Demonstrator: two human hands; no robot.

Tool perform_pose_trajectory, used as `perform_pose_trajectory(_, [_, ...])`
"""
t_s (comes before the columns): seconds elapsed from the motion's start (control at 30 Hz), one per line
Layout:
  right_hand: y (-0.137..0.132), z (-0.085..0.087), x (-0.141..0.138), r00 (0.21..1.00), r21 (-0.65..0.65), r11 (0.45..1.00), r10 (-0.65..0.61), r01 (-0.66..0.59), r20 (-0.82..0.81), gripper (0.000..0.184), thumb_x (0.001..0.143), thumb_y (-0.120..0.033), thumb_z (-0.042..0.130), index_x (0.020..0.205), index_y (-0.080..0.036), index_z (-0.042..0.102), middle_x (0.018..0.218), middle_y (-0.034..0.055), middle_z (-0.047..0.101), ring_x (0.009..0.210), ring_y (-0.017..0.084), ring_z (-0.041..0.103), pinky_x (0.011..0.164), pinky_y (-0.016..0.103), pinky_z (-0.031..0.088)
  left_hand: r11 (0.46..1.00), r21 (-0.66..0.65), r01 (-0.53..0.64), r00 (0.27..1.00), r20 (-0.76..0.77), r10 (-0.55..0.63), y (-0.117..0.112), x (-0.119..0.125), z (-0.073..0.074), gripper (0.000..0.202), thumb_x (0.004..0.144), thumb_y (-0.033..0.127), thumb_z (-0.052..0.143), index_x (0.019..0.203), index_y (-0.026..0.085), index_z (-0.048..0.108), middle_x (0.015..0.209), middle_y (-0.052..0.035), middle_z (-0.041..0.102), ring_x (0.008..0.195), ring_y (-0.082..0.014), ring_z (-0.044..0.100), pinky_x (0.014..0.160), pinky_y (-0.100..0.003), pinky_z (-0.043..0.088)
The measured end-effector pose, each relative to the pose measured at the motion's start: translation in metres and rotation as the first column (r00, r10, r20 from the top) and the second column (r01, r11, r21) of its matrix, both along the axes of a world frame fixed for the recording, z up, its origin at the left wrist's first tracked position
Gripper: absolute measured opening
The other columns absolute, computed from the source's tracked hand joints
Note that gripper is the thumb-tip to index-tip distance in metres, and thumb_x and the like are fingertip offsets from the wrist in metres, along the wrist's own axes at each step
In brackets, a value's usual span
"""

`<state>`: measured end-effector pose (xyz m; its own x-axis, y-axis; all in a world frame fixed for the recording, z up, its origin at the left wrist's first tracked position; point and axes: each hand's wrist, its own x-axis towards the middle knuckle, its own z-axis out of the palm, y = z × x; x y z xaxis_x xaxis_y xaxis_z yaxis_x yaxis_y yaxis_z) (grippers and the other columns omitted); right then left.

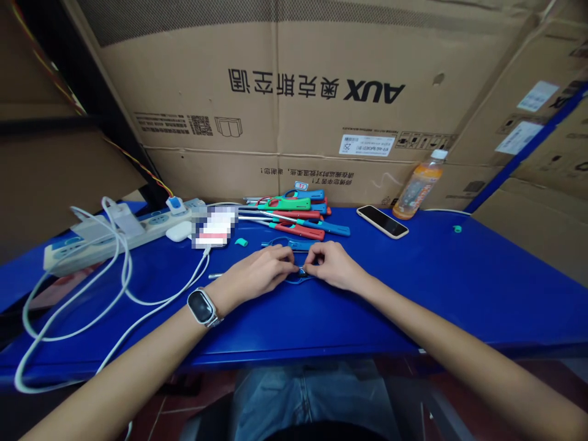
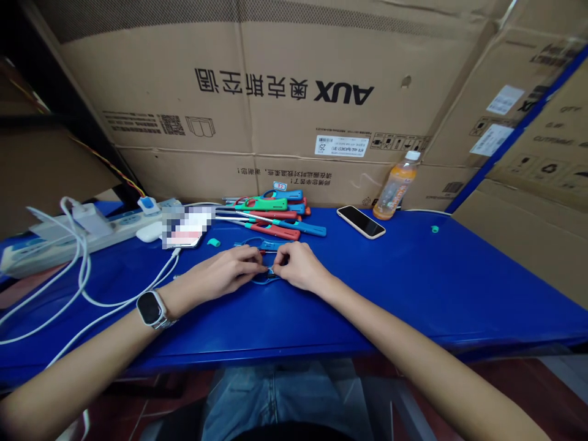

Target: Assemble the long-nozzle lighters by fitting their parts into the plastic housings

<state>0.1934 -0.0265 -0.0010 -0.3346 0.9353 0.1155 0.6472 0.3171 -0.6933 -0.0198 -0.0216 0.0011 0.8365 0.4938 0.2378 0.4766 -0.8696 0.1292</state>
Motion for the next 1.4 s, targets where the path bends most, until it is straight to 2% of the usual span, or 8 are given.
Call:
perform_pose_trajectory(0.13, [0.001, -0.002, -0.003, 1.000, -0.014, 1.000, -0.012, 0.012, -0.010, 0.008, 0.072, -0.011, 0.065, 0.064, -0.015, 0.066, 0.062, -0.0021, 0.063, 0.054, 0.009, 0.048, 0.056, 0.022, 0.035, 0.996, 0.086, -0.009, 0.997, -0.074, 0.016, -0.005, 0.002, 0.003, 0.029, 0.097, 0.016, 0.044, 0.109, 0.019, 0.070, 0.102, -0.0089, 0.062, 0.094, -0.0218, 0.059, 0.089, -0.036, 0.048])
perform_pose_trajectory(0.27, [-0.002, -0.003, 0.002, 1.000, 0.049, 0.999, 0.007, -0.007, 0.002, 0.010, 0.077, -0.016, 0.066, 0.067, -0.015, 0.067, 0.065, -0.0009, 0.063, 0.058, 0.010, 0.051, 0.057, 0.023, 0.037, 0.998, 0.062, -0.020, 0.998, -0.051, 0.023, -0.007, 0.002, 0.002, 0.030, 0.098, 0.015, 0.043, 0.111, 0.017, 0.070, 0.104, -0.0095, 0.060, 0.093, -0.0213, 0.058, 0.083, -0.034, 0.049])
perform_pose_trajectory(0.4, [-0.012, 0.002, 0.022, 0.993, 0.226, 0.967, 0.117, -0.119, 0.024, 0.017, 0.090, -0.021, 0.056, 0.084, -0.017, 0.072, 0.089, 0.0052, 0.068, 0.077, 0.015, 0.061, 0.074, 0.028, 0.045, 1.000, 0.005, -0.021, 1.000, 0.020, 0.021, -0.005, 0.000, -0.001, 0.031, 0.099, 0.017, 0.041, 0.109, 0.019, 0.070, 0.104, -0.0090, 0.059, 0.090, -0.0190, 0.057, 0.078, -0.031, 0.049])
perform_pose_trajectory(0.5, [-0.017, 0.005, 0.038, 0.979, 0.298, 0.937, 0.146, -0.182, 0.141, 0.016, 0.087, -0.017, 0.059, 0.098, -0.019, 0.070, 0.101, 0.0066, 0.068, 0.094, 0.019, 0.062, 0.086, 0.034, 0.044, 1.000, -0.021, -0.012, 0.998, 0.060, 0.014, -0.004, 0.000, -0.002, 0.030, 0.099, 0.019, 0.043, 0.103, 0.019, 0.072, 0.102, -0.0084, 0.060, 0.090, -0.0183, 0.057, 0.079, -0.031, 0.049])
perform_pose_trajectory(0.7, [-0.010, 0.006, 0.042, 0.938, 0.266, 0.925, 0.191, -0.270, 0.288, 0.012, 0.089, -0.020, 0.060, 0.098, -0.020, 0.069, 0.100, 0.0053, 0.071, 0.096, 0.020, 0.063, 0.087, 0.036, 0.040, 1.000, -0.022, -0.006, 0.998, 0.068, 0.007, -0.001, -0.001, -0.004, 0.031, 0.100, 0.022, 0.042, 0.103, 0.018, 0.072, 0.103, -0.0084, 0.061, 0.091, -0.0181, 0.058, 0.081, -0.032, 0.049])
perform_pose_trajectory(0.97, [-0.007, 0.017, 0.041, 0.883, 0.243, 0.905, 0.231, -0.349, 0.409, 0.022, 0.088, -0.020, 0.062, 0.110, -0.020, 0.067, 0.109, 0.0088, 0.071, 0.099, 0.023, 0.064, 0.089, 0.039, 0.039, 1.000, -0.020, 0.003, 0.996, 0.092, -0.002, 0.000, -0.002, -0.005, 0.030, 0.100, 0.023, 0.043, 0.101, 0.018, 0.073, 0.103, -0.0088, 0.062, 0.090, -0.0180, 0.059, 0.082, -0.032, 0.050])
perform_pose_trajectory(1.2, [-0.004, 0.009, 0.048, 0.927, 0.216, 0.923, 0.257, -0.320, 0.274, 0.030, 0.097, -0.023, 0.051, 0.126, -0.023, 0.060, 0.102, 0.0055, 0.071, 0.094, 0.020, 0.064, 0.089, 0.036, 0.044, 1.000, -0.023, -0.019, 0.997, 0.071, 0.021, -0.001, -0.002, -0.005, 0.028, 0.100, 0.022, 0.044, 0.099, 0.018, 0.072, 0.105, -0.0082, 0.062, 0.093, -0.0189, 0.059, 0.084, -0.034, 0.049])
perform_pose_trajectory(1.4, [-0.005, -0.004, 0.040, 0.937, 0.289, 0.908, 0.227, -0.303, 0.267, 0.021, 0.100, -0.023, 0.045, 0.104, -0.019, 0.066, 0.102, 0.0071, 0.067, 0.097, 0.020, 0.057, 0.090, 0.037, 0.043, 1.000, -0.013, -0.019, 0.998, 0.060, 0.020, 0.000, -0.003, -0.006, 0.027, 0.099, 0.021, 0.044, 0.100, 0.019, 0.071, 0.104, -0.0078, 0.062, 0.093, -0.0189, 0.060, 0.083, -0.034, 0.048])
